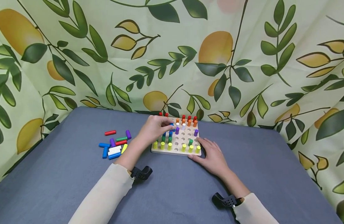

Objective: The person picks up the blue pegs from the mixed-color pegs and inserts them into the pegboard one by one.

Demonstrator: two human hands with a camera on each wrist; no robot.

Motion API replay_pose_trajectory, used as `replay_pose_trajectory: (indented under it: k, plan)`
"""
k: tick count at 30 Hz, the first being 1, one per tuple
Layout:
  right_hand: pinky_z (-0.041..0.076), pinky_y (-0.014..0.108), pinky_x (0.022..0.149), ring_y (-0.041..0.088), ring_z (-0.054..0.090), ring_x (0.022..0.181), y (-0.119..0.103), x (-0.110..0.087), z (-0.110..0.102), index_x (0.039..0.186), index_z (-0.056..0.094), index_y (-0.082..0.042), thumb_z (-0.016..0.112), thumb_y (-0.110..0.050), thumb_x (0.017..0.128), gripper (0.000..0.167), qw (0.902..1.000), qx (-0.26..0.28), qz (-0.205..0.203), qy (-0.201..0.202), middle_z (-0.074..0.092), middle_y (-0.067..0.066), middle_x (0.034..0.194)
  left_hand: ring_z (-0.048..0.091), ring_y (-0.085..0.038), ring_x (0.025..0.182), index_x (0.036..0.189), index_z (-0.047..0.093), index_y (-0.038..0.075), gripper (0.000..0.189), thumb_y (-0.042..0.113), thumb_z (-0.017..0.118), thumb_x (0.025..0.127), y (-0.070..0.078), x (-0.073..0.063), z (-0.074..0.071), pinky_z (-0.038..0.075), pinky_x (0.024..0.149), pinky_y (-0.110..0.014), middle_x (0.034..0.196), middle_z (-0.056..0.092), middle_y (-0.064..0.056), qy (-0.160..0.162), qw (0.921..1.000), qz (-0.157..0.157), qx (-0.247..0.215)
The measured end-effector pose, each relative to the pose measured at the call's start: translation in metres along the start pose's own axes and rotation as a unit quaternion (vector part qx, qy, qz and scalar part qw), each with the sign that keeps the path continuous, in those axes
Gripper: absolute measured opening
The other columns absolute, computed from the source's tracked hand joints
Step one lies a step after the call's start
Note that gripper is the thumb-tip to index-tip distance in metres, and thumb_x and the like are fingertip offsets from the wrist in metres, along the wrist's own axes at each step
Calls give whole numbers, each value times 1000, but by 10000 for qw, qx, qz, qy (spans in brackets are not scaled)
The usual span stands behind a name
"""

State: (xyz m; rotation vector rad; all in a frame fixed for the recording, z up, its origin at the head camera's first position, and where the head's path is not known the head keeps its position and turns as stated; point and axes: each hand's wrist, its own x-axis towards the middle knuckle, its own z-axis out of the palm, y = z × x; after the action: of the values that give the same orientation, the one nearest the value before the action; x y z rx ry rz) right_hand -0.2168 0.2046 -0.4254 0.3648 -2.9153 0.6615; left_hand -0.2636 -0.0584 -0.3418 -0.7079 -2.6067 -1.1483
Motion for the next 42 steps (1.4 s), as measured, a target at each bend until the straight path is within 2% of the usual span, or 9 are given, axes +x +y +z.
replay_pose_trajectory:
  k: [3,10,19,28,33,38,42]
  plan:
    - [23,65,122,42,41,146,-1,0,1,152,46,-10,71,-62,85,89,10000,-11,-17,29,50,16,154,74,-15,82,105,78,4,20,18,76,90,-1,5,9,61,77,-29,94,79,-8,-62,9999,-56,-58]
    - [22,65,122,42,40,147,-2,-1,2,152,46,-10,71,-63,85,89,10000,17,6,-29,50,15,154,74,-15,86,104,79,7,19,20,77,90,-9,10,22,60,81,-30,96,79,-6,-109,9978,-553,-355]
    - [24,66,120,43,42,145,-1,0,0,151,47,-9,71,-62,85,88,9999,-16,-114,60,52,17,152,70,-11,84,106,79,10,19,22,76,92,-16,13,31,57,83,-32,93,79,-1,-526,9949,-792,-326]
    - [23,65,121,42,41,146,0,-1,0,152,45,-10,71,-61,85,89,10000,41,-61,63,51,16,153,71,-13,90,108,80,11,19,21,76,92,-15,15,39,56,87,-36,97,79,-1,-690,9953,-652,166]
    - [23,65,121,42,41,146,0,0,0,153,45,-10,70,-61,86,88,10000,20,-77,48,50,16,154,71,-12,93,107,80,10,19,20,76,91,-18,16,40,56,91,-36,99,79,-2,-856,9939,-679,136]
    - [23,65,121,42,41,146,-1,0,-1,153,45,-10,71,-61,86,88,10000,-8,-76,44,50,16,154,70,-11,87,106,80,9,18,19,77,91,-21,17,40,56,87,-35,96,79,-2,-880,9942,-619,85]
    - [23,64,122,42,41,146,-1,0,0,153,45,-10,71,-61,86,88,10000,-16,-63,23,50,16,154,71,-11,89,106,80,9,18,18,76,91,-21,17,39,56,87,-34,100,79,-2,-888,9942,-587,156]
